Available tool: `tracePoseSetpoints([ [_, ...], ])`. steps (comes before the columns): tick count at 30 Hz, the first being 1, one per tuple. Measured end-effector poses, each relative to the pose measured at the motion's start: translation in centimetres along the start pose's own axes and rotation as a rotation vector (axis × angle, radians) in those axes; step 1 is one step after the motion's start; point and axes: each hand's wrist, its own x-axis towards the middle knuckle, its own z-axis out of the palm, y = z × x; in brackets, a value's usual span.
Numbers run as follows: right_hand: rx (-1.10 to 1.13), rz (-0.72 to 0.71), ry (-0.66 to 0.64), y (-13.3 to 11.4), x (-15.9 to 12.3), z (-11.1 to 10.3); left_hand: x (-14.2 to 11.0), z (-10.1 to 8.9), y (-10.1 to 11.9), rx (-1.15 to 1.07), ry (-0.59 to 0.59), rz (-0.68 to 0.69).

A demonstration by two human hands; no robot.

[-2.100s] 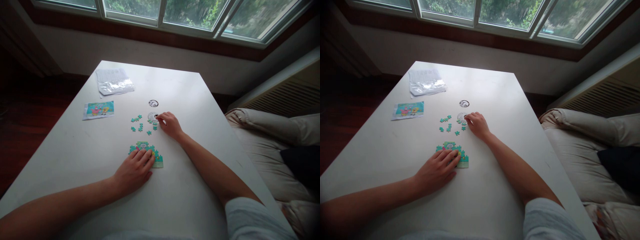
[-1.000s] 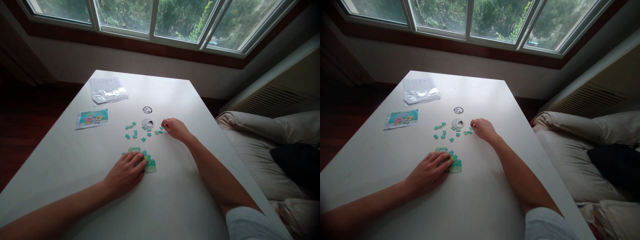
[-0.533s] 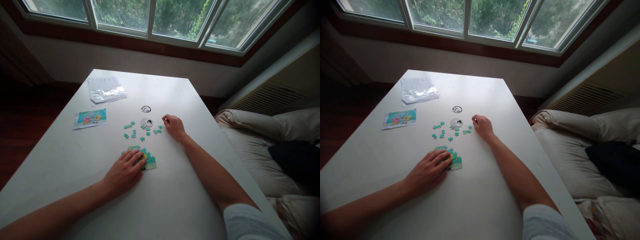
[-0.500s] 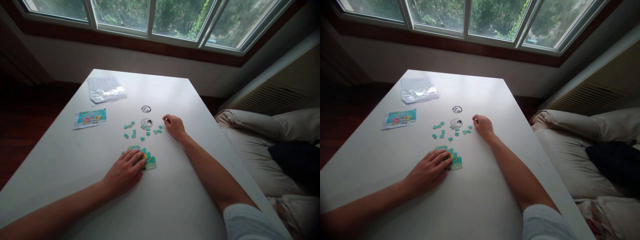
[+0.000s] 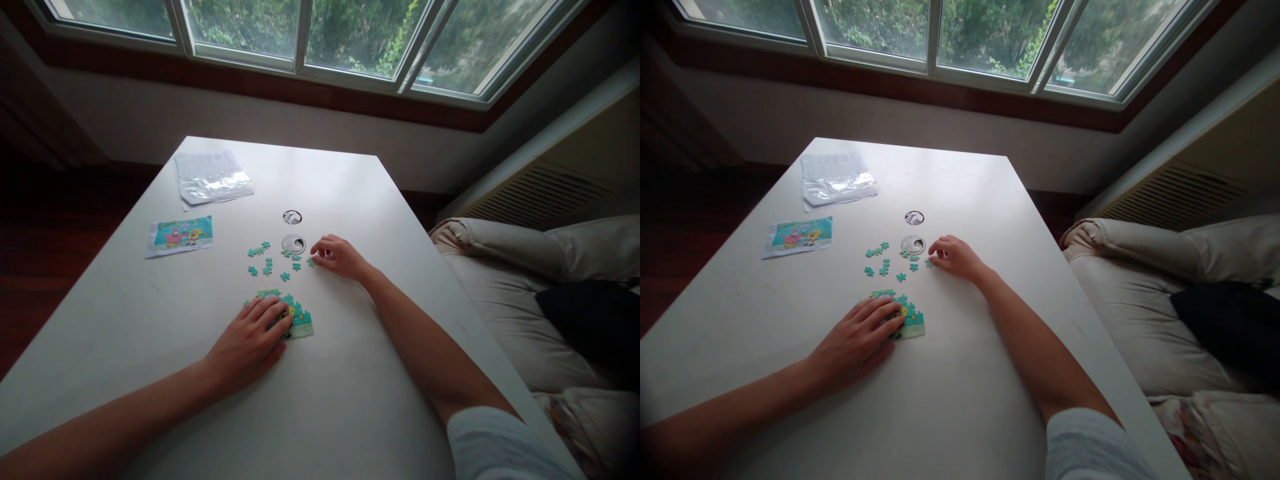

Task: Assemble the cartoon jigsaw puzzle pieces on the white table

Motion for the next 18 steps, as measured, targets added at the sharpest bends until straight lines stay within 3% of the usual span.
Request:
tracePoseSetpoints([
  [4,-0.028,-0.090,-0.111,-1.0,0.1,-0.5,0.0,0.0,0.0,0.020,0.025,-0.017],
  [12,-0.033,-0.056,-0.153,-0.9,0.4,-0.3,0.0,-0.1,0.0,0.022,0.020,-0.020],
  [18,0.244,-0.005,-0.107,-3.5,0.4,0.8,0.0,-0.2,0.0,0.010,0.011,-0.004],
])
